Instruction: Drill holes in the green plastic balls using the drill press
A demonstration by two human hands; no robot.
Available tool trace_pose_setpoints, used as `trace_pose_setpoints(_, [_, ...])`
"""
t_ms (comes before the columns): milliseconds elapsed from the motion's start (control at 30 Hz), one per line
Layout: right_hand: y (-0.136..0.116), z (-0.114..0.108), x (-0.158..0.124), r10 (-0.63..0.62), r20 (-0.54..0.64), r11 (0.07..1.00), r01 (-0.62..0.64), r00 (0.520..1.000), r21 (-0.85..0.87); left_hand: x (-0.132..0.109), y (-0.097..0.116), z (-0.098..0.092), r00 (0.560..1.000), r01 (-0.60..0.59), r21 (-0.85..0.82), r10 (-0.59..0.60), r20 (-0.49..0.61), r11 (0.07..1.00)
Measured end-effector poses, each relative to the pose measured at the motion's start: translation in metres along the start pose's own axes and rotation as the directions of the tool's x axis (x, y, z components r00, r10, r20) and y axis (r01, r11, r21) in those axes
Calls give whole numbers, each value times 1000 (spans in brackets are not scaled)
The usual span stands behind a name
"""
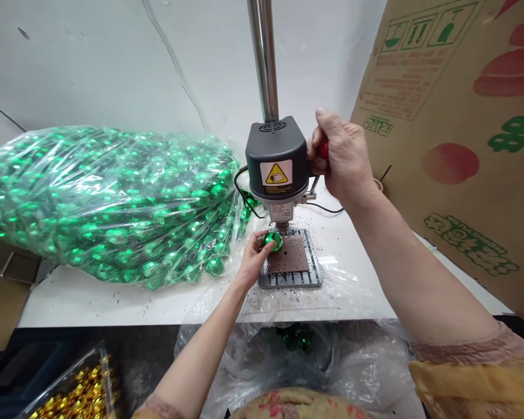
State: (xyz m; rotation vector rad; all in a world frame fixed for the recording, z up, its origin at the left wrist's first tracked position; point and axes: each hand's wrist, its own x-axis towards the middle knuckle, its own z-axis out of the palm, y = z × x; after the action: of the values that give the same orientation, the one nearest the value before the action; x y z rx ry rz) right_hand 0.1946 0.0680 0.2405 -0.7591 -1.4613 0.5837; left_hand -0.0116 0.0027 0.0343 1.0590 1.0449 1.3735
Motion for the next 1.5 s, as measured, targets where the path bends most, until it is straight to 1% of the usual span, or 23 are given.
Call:
trace_pose_setpoints(67, [2, 0, 1, 106, 20, 975, -108, 994, 195, 3, -3, 0, 1000, -12, 30, 11, 28, 999])
trace_pose_setpoints(100, [3, 0, 2, 131, 31, 952, -134, 991, 276, 4, -5, 0, 999, -18, 47, 16, 45, 999])
trace_pose_setpoints(167, [5, 0, 4, 124, 52, 918, -134, 991, 373, 6, -9, 0, 996, -38, 92, 30, 85, 995])
trace_pose_setpoints(233, [7, 0, 5, 119, 62, 895, -135, 991, 424, 7, -12, -1, 992, -64, 134, 49, 116, 989])
trace_pose_setpoints(333, [10, -1, 7, 122, 76, 889, -143, 990, 436, 8, -17, -1, 987, -97, 169, 73, 143, 981])
trace_pose_setpoints(433, [12, -3, 7, 111, 98, 902, -142, 989, 409, 10, -19, -2, 981, -129, 202, 95, 168, 971])
trace_pose_setpoints(533, [14, -3, 9, 127, 108, 915, -158, 986, 371, 11, -22, -2, 975, -159, 226, 118, 187, 961])
trace_pose_setpoints(667, [13, -3, 11, 150, 114, 927, -179, 982, 328, 12, -26, -4, 973, -185, 278, 135, 189, 943])
trace_pose_setpoints(800, [7, -2, 11, 179, 105, 911, -205, 978, 358, 7, -29, -4, 973, -201, 363, 141, 184, 910])
trace_pose_setpoints(900, [-1, 0, 8, 211, 75, 893, -223, 975, 390, 3, -29, 0, 969, -216, 388, 148, 198, 896])
trace_pose_setpoints(1033, [-10, 4, 3, 280, 2, 880, -258, 960, 398, -1, -29, 6, 963, -211, 361, 130, 236, 908])
trace_pose_setpoints(1167, [-6, 5, 2, 242, -16, 892, -217, 970, 396, -3, -29, 7, 967, -199, 365, 121, 225, 909])
trace_pose_setpoints(1300, [-4, 4, -4, 129, -30, 927, -110, 991, 358, -2, -30, 6, 966, -202, 351, 126, 226, 914])
trace_pose_setpoints(1400, [-12, 7, -18, 53, -95, 945, -19, 994, 327, -2, -31, 5, 965, -199, 352, 119, 235, 915])
trace_pose_setpoints(1500, [-22, 10, -38, 4, -148, 952, 42, 989, 304, -3, -32, 5, 966, -192, 349, 113, 235, 917])
